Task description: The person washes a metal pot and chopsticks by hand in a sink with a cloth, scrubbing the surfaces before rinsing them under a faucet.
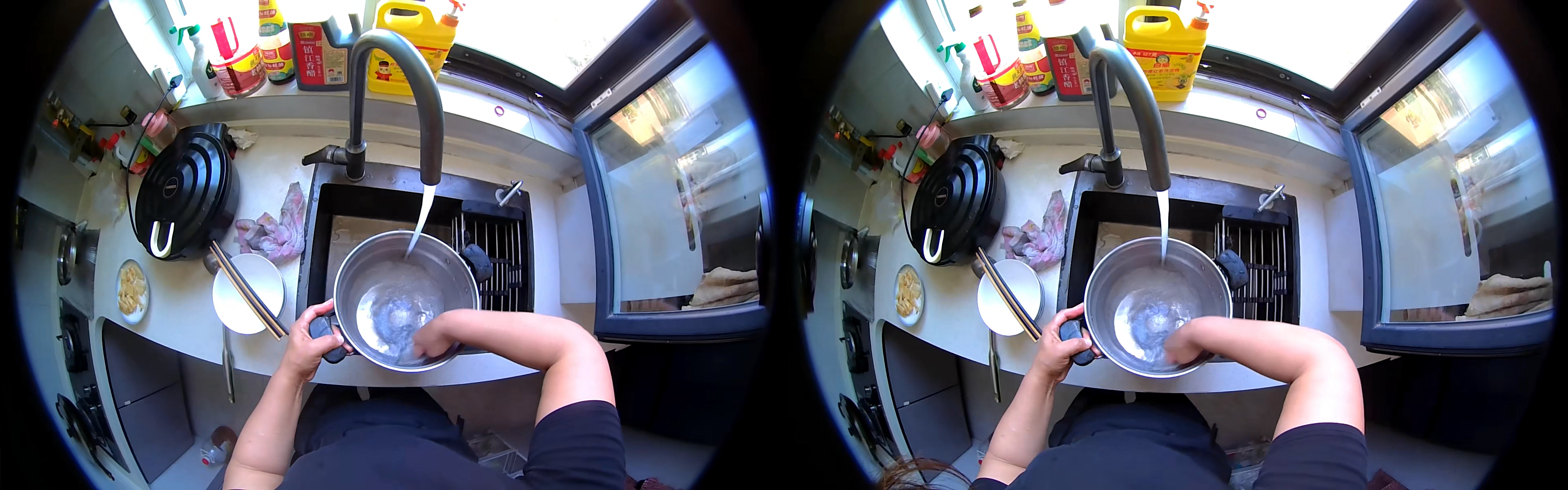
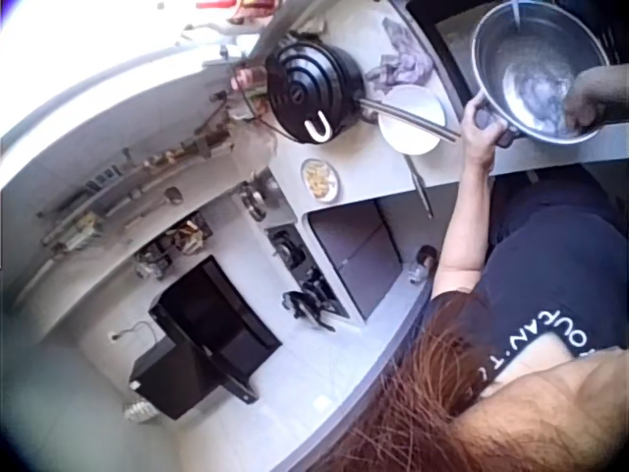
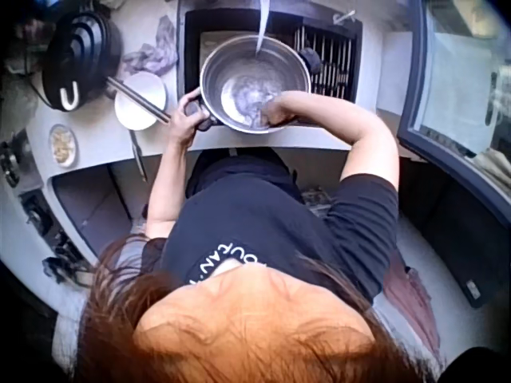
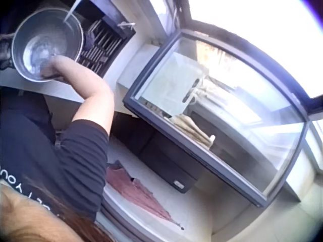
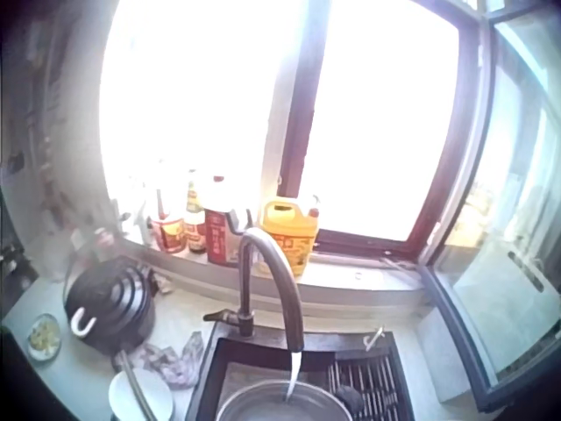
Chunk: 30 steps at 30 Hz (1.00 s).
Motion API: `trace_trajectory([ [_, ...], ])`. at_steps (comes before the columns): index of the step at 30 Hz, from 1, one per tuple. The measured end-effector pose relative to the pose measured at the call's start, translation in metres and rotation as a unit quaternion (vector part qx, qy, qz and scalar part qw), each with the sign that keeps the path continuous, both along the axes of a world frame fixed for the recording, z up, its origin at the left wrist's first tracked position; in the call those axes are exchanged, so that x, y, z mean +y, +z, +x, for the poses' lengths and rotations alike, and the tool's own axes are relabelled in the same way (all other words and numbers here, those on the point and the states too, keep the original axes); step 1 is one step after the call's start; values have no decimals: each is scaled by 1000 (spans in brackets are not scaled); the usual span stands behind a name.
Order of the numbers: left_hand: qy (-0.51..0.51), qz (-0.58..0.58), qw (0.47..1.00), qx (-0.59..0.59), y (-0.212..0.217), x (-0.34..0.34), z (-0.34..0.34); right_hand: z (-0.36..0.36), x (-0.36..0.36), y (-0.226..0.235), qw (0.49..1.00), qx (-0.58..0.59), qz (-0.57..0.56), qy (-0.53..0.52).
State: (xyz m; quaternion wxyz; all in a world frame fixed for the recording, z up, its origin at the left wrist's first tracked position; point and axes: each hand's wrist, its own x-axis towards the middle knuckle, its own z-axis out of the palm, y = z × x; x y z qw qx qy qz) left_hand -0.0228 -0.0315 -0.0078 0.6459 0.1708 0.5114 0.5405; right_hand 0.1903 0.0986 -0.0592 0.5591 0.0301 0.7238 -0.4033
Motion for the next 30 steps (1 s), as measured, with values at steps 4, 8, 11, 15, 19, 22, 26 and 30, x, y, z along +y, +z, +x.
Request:
trace_trajectory([
  [4, -29, 18, 999, -36, -7, -6, 0, -32, -33, -40, 977, 195, -35, -77],
  [8, -39, 32, 998, -36, -5, -11, -3, -43, -11, -20, 960, 190, 195, -69],
  [11, -32, 31, 998, -49, -5, -9, -3, -31, 14, -25, 912, 155, 372, 76],
  [15, -47, 32, 998, -29, -4, -7, -1, 8, 38, 21, 812, 60, 464, 349],
  [19, -33, 29, 999, -20, -6, -13, 1, 48, 27, 69, 838, 73, 508, 186],
  [22, -25, 32, 999, -23, -3, -13, 2, 47, 8, 115, 929, 11, 366, 58],
  [26, -11, 26, 999, -36, -2, -12, 1, 32, -14, 110, 982, -17, 127, -139],
  [30, -11, 17, 997, -75, 2, -6, 3, 16, -45, 54, 853, 73, -149, -496],
])
